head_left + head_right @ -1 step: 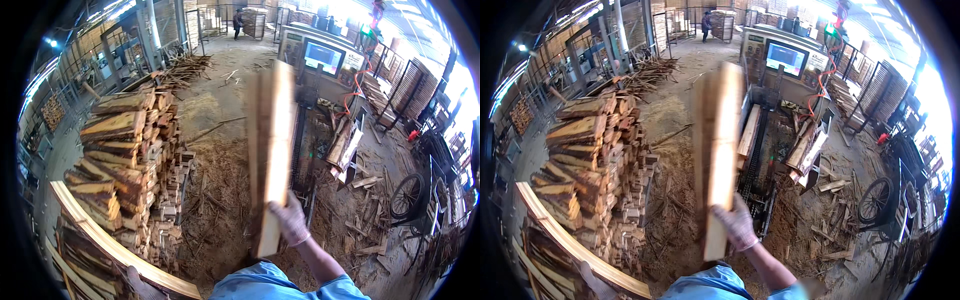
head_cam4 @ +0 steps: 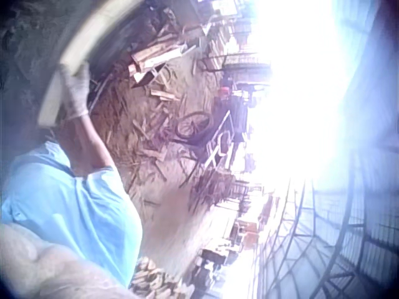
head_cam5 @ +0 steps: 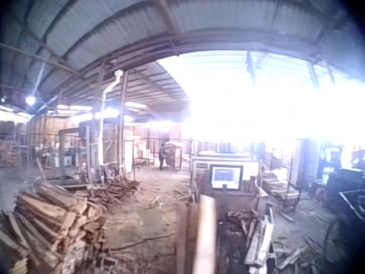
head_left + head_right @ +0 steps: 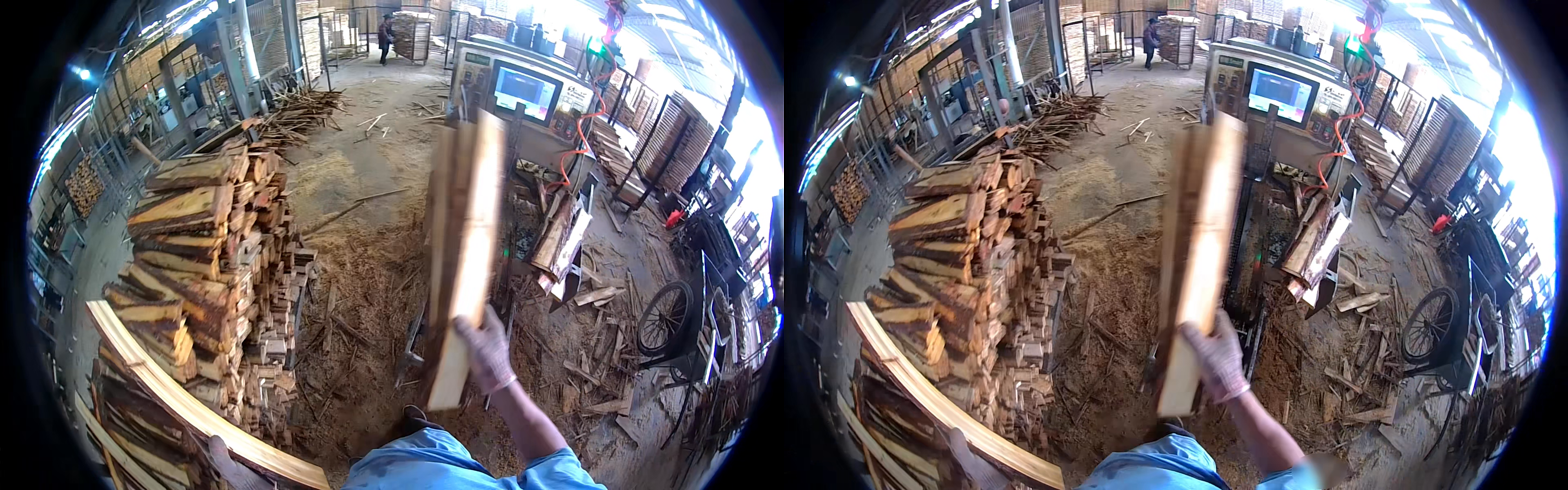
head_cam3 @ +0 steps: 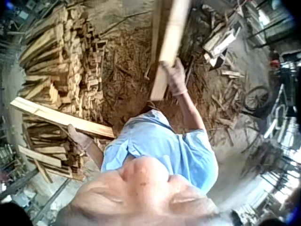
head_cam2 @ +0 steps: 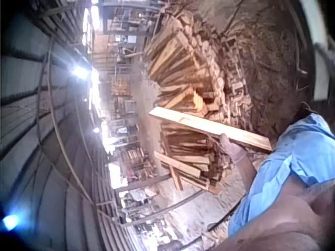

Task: The person repeatedly picks up wooden planks from a large stack and places them onto a conveyor belt. The action is continuous and repetitive, involving selecting planks and feeding them into the machine.

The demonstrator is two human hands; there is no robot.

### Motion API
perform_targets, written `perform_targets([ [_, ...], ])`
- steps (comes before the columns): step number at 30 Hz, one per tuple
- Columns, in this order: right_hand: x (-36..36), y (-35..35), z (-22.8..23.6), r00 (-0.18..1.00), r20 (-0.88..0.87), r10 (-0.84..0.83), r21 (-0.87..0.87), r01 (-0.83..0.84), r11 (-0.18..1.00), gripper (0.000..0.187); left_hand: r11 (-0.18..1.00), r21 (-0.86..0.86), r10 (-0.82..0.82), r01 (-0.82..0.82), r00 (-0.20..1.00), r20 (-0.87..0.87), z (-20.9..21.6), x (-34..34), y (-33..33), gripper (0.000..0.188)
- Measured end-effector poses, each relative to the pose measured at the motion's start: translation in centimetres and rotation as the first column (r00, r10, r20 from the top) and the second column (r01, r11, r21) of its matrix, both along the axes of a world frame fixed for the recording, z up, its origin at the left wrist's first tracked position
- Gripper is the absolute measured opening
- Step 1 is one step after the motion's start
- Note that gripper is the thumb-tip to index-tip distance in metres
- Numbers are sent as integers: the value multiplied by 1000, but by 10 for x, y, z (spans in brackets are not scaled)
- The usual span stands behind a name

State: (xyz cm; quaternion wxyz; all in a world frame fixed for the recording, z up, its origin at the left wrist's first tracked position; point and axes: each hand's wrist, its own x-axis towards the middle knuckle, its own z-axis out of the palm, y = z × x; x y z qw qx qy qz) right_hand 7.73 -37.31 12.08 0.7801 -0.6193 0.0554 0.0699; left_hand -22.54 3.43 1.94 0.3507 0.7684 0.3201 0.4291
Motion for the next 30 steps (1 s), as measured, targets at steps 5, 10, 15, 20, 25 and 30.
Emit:
perform_targets([
  [5, 139, -96, -72, 938, -9, -347, -331, 324, 886, 66, 795, -607, 118, -7, 982, 144, 61, 61, -61, 54],
  [10, 257, -105, -134, 928, -4, -372, -339, 349, 874, 53, 708, -628, 422, -323, 906, 11, 89, 81, -88, 62],
  [15, 355, -79, -129, 996, -76, -53, -711, -17, 703, 57, 766, -401, 483, -502, 862, -157, 96, 69, -81, 66],
  [20, 383, -83, -130, 995, -102, -4, -802, -80, 591, 64, 670, -501, 550, -548, 820, -160, 138, 104, -112, 65],
  [25, 415, -70, -135, 982, -11, -188, -729, 121, 673, 54, 665, -536, 537, -520, 832, -141, 137, 118, -113, 65],
  [30, 439, -62, -138, 981, -10, -195, -929, 63, 364, 41, 674, -557, 506, -485, 853, -131, 147, 137, -113, 66],
])
